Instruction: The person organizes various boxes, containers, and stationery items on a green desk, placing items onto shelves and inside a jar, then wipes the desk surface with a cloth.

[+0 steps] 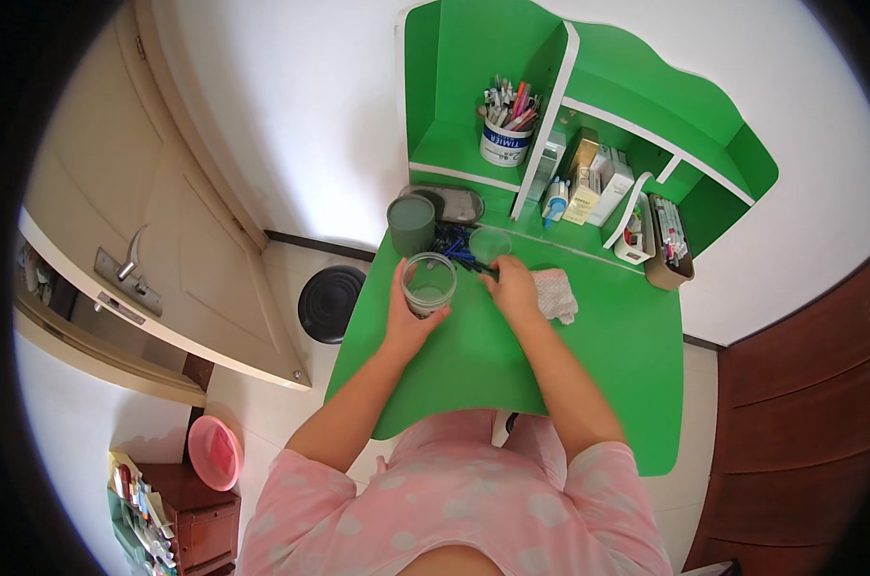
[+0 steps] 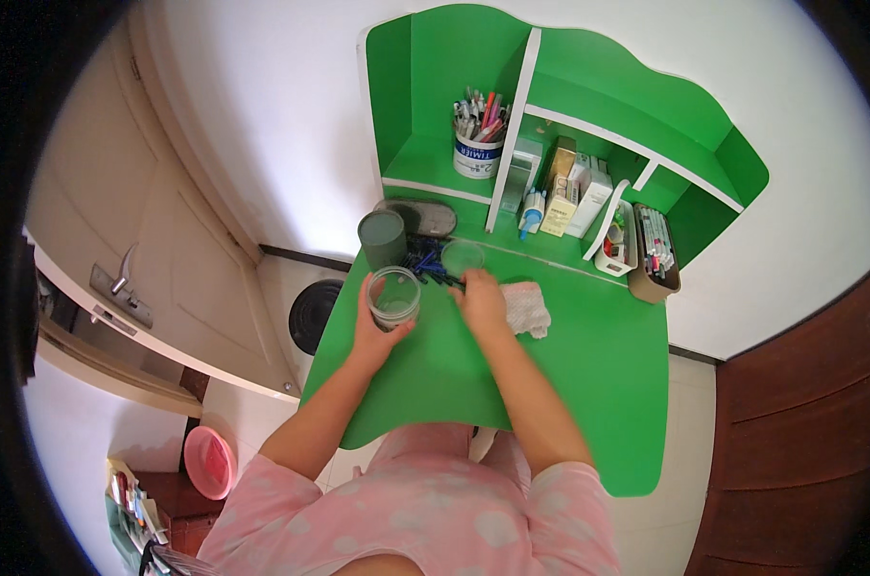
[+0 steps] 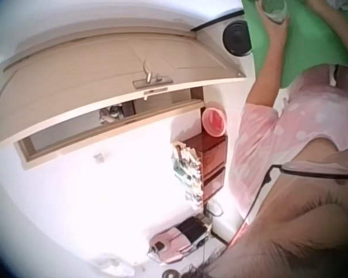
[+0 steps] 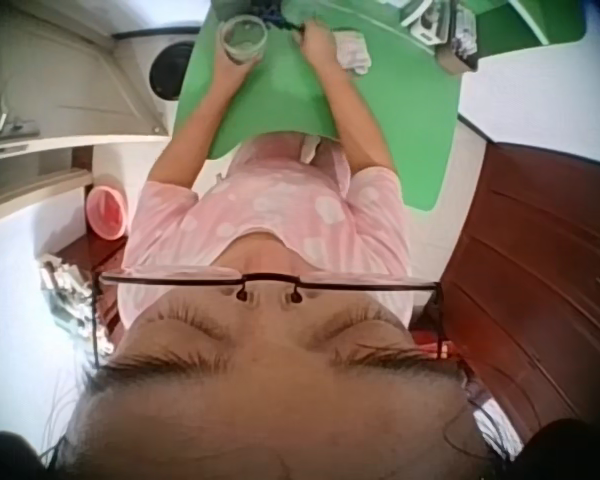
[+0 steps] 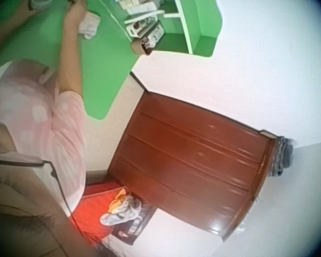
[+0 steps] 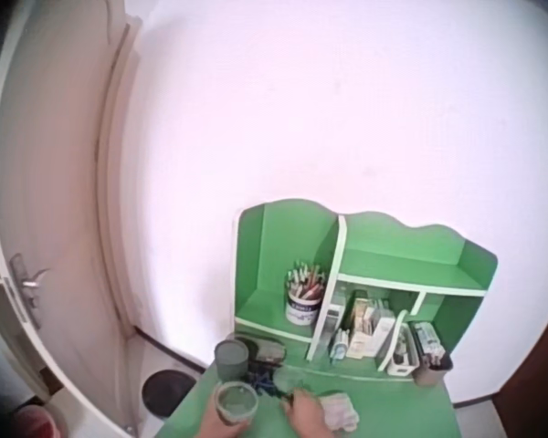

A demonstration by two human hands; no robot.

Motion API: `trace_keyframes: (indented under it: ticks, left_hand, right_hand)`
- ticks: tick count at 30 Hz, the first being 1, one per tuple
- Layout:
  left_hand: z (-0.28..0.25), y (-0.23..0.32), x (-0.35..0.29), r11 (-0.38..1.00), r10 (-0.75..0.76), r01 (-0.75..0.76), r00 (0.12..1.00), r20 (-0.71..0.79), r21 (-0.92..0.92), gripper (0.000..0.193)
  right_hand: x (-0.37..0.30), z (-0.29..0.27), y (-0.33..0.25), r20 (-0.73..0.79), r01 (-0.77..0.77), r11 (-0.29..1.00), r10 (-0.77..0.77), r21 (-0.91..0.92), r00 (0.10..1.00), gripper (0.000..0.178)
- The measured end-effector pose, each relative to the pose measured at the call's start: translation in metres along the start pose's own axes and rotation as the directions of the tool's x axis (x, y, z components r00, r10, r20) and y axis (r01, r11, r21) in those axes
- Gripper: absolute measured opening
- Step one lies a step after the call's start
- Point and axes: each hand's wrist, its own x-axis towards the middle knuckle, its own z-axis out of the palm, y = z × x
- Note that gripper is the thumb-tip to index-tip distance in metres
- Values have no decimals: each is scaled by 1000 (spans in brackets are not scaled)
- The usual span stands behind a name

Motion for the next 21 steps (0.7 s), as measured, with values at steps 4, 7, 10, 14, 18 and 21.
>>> trace_keyframes:
  ticks: [4,7,10,14,18,21]
  left_hand:
    - [-4,2,-2,990,18,-16,1000,-11,138,102]
    - [-3,1,0,991,17,-14,1000,-17,132,101]
    - [-2,2,1,988,6,-3,1000,-13,156,101]
    - [-2,6,0,987,-19,19,1000,-5,158,101]
    - [-1,8,0,990,-30,31,1000,-7,138,100]
    - [-2,9,-1,986,-15,16,1000,-7,164,99]
  right_hand:
    - [9,12,-19,-14,-9,1000,9,28,1000,34]
    - [13,19,-26,-26,-22,1000,22,-2,999,36]
    - [14,22,-25,-43,4,1000,-5,-25,999,35]
    - [10,16,-20,-18,24,998,-23,57,1000,27]
    - [3,7,-14,-44,31,984,-23,177,999,20]
    - [-4,4,-7,-73,53,967,-35,248,997,20]
